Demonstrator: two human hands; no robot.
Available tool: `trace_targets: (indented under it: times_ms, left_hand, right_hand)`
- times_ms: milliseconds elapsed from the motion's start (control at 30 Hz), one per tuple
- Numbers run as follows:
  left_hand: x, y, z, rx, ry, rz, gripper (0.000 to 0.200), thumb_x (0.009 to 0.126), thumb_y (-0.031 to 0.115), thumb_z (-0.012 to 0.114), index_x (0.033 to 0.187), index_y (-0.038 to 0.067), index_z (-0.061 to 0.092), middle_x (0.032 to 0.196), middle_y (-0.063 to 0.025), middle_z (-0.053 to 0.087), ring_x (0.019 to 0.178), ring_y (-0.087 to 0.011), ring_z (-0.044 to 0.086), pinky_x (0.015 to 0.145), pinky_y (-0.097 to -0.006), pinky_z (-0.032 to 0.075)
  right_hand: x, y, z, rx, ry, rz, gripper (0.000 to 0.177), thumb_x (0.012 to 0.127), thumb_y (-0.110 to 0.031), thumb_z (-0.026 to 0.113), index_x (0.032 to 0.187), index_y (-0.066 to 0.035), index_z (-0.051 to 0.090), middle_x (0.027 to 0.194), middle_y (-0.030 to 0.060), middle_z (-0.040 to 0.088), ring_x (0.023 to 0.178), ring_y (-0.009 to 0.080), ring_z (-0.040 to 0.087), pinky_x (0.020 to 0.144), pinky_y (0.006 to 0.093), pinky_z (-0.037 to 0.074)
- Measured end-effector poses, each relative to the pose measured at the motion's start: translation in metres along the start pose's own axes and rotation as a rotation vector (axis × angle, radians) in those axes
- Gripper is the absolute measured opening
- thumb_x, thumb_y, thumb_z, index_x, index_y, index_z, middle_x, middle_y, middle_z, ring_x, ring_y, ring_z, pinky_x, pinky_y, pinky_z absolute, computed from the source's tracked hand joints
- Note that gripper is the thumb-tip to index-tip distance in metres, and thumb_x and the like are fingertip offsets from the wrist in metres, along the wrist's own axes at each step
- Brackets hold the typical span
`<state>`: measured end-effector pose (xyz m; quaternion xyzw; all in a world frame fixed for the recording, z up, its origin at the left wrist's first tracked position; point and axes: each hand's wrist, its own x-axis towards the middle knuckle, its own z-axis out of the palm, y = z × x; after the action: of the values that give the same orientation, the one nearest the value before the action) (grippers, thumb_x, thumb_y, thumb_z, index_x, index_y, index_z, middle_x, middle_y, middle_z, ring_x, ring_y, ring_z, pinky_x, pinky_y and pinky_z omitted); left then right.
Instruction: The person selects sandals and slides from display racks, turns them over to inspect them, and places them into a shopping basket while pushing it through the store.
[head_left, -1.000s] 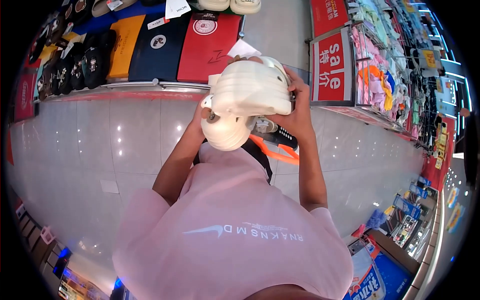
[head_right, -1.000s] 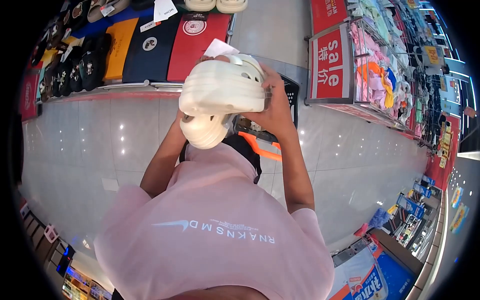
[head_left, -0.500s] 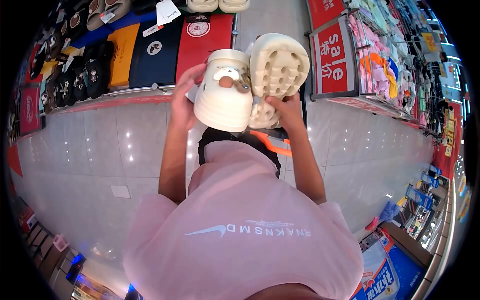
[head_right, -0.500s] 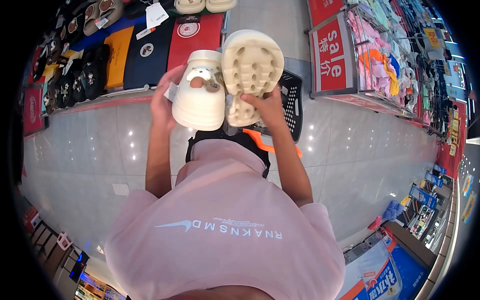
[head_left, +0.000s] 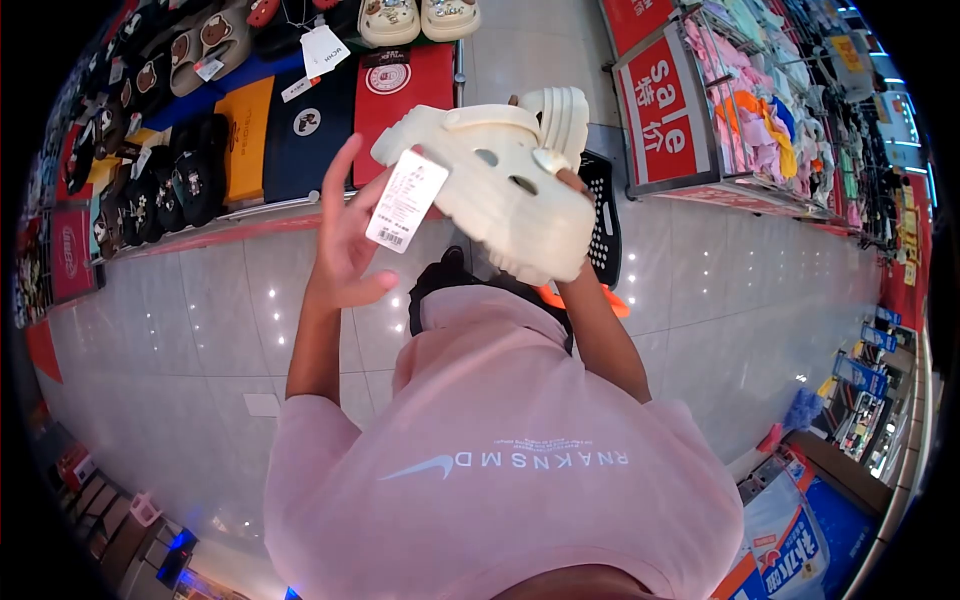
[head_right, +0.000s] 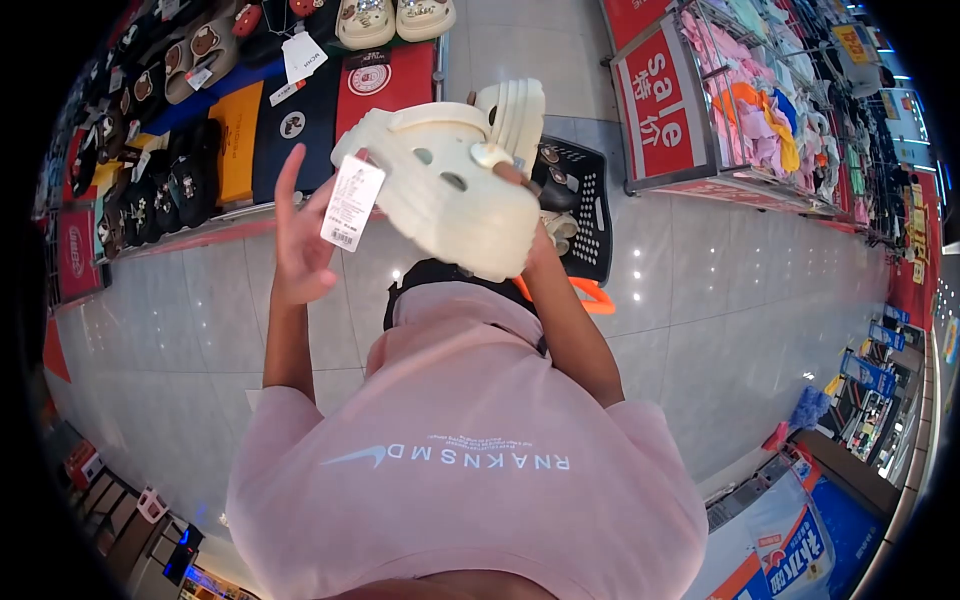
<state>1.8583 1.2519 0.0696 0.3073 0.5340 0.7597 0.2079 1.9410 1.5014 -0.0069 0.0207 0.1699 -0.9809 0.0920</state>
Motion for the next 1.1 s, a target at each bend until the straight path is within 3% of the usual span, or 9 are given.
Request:
trace_targets:
  times_ms: [33, 133, 167, 233, 400, 467, 700, 833, 1100]
  left_hand:
    - [0.007, 0.003, 0.008, 0.123, 0.023, 0.056, 0.118, 0.063, 0.031, 0.088, 0.154, 0.011, 0.016, 0.145, -0.0276, 0.044, 0.127, -0.0365, 0.052, 0.101, -0.0453, 0.047]
    - [0.037, 0.007, 0.002, 1.212, -0.167, 0.29, 0.093, 0.063, 0.02, 0.086, 0.146, 0.02, 0.044, 0.134, -0.0167, 0.054, 0.116, -0.0336, 0.055, 0.099, -0.0451, 0.044]
    - [0.046, 0.016, 0.011, 1.422, -0.131, 0.301, 0.08, 0.059, 0.027, 0.088, 0.134, 0.024, 0.059, 0.122, -0.0109, 0.057, 0.108, -0.0333, 0.053, 0.095, -0.0447, 0.043]
    - [0.064, 0.027, 0.009, 1.35, -0.182, 0.346, 0.081, 0.06, 0.028, 0.087, 0.135, 0.023, 0.057, 0.118, -0.0106, 0.057, 0.111, -0.0325, 0.052, 0.096, -0.0436, 0.042]
    - [0.089, 0.005, 0.001, 0.961, -0.205, 0.289, 0.078, 0.065, 0.029, 0.085, 0.136, 0.017, 0.054, 0.116, -0.0129, 0.055, 0.113, -0.035, 0.05, 0.099, -0.0427, 0.042]
    - [0.091, -0.007, 0.004, 0.995, -0.233, 0.288, 0.081, 0.065, 0.026, 0.086, 0.135, 0.008, 0.051, 0.133, -0.0176, 0.052, 0.122, -0.0351, 0.051, 0.106, -0.0433, 0.037]
    - [0.084, -0.023, 0.017, 0.964, -0.222, 0.267, 0.079, 0.068, 0.022, 0.086, 0.136, 0.005, 0.048, 0.14, -0.0189, 0.049, 0.127, -0.0352, 0.05, 0.107, -0.0425, 0.039]
    - [0.063, -0.05, 0.034, 0.658, 0.148, 0.205, 0.073, 0.074, 0.015, 0.083, 0.135, 0.0, 0.046, 0.136, -0.0177, 0.053, 0.123, -0.0268, 0.054, 0.104, -0.0385, 0.042]
    - [0.049, -0.074, 0.021, -0.038, 0.38, -0.185, 0.052, 0.086, 0.014, 0.075, 0.129, 0.002, 0.049, 0.119, -0.0088, 0.061, 0.106, -0.0153, 0.06, 0.091, -0.031, 0.05]
  right_hand:
    - [0.004, -0.002, 0.009, -0.021, -0.174, -0.081, 0.048, 0.096, -0.04, 0.052, 0.131, -0.008, 0.051, 0.124, 0.0111, 0.062, 0.11, 0.0273, 0.063, 0.095, 0.0431, 0.053]
    - [0.004, 0.004, 0.019, -1.253, 0.198, -0.531, 0.046, 0.097, -0.034, 0.051, 0.136, -0.01, 0.047, 0.128, 0.0063, 0.06, 0.113, 0.0227, 0.062, 0.094, 0.037, 0.053]
    - [0.004, 0.003, 0.017, -0.831, 0.143, -0.387, 0.047, 0.098, -0.034, 0.051, 0.139, -0.011, 0.044, 0.131, 0.0061, 0.059, 0.115, 0.0224, 0.06, 0.095, 0.0373, 0.053]
    - [0.008, 0.001, 0.009, 0.006, 0.024, -0.092, 0.051, 0.1, -0.034, 0.05, 0.145, -0.012, 0.038, 0.136, 0.0057, 0.056, 0.12, 0.0216, 0.058, 0.098, 0.038, 0.052]
    - [0.001, 0.018, -0.026, 0.112, 0.27, -0.025, 0.059, 0.098, -0.047, 0.048, 0.144, -0.011, 0.041, 0.133, 0.0113, 0.057, 0.113, 0.0283, 0.061, 0.091, 0.0453, 0.054]
    - [-0.005, 0.025, -0.044, 0.212, 0.363, 0.019, 0.074, 0.093, -0.065, 0.043, 0.142, -0.009, 0.044, 0.123, 0.0185, 0.062, 0.094, 0.0364, 0.068, 0.073, 0.0513, 0.059]
    - [-0.014, 0.026, -0.044, 0.013, 0.412, -0.092, 0.058, 0.099, -0.044, 0.05, 0.143, -0.007, 0.041, 0.136, 0.0087, 0.055, 0.117, 0.0234, 0.059, 0.098, 0.0418, 0.052]
    - [-0.012, 0.033, -0.024, -0.224, 0.687, -0.395, 0.052, 0.092, -0.01, 0.063, 0.137, -0.002, 0.039, 0.128, 0.0132, 0.057, 0.112, 0.0236, 0.062, 0.09, 0.0384, 0.056]
    - [-0.015, 0.01, 0.014, -0.938, 0.757, -0.644, 0.049, 0.081, -0.004, 0.075, 0.124, 0.003, 0.051, 0.116, 0.0108, 0.064, 0.1, 0.0178, 0.065, 0.086, 0.0306, 0.053]
